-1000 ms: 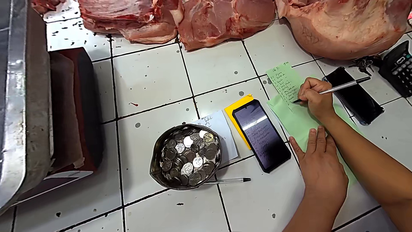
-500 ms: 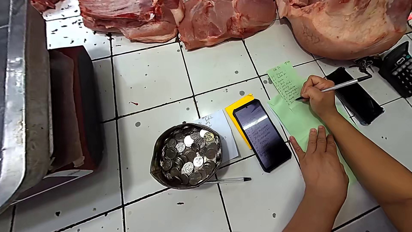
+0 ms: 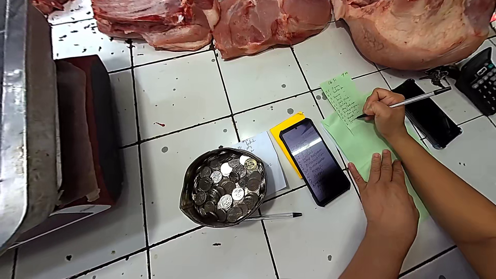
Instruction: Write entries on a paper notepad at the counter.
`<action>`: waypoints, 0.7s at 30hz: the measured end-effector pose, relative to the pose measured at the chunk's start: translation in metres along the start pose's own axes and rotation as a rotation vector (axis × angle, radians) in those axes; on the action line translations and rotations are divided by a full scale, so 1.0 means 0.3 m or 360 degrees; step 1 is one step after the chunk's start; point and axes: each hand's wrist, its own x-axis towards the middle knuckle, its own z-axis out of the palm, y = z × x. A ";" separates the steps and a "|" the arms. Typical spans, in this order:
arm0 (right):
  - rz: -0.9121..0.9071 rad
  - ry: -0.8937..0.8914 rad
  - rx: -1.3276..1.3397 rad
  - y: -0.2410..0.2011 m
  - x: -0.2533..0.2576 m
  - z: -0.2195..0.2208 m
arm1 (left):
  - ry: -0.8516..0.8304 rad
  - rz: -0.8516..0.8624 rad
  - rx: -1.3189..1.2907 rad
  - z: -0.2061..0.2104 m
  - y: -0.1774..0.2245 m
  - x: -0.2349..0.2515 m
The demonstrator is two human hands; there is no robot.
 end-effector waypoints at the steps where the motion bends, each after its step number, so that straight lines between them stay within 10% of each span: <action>1: 0.0000 -0.0007 -0.0008 0.000 0.000 0.002 | -0.0007 -0.0005 -0.0006 -0.001 0.000 0.000; 21: -0.0010 0.0048 -0.0029 0.010 0.008 -0.023 | -0.0018 -0.0011 -0.0020 -0.003 0.002 0.002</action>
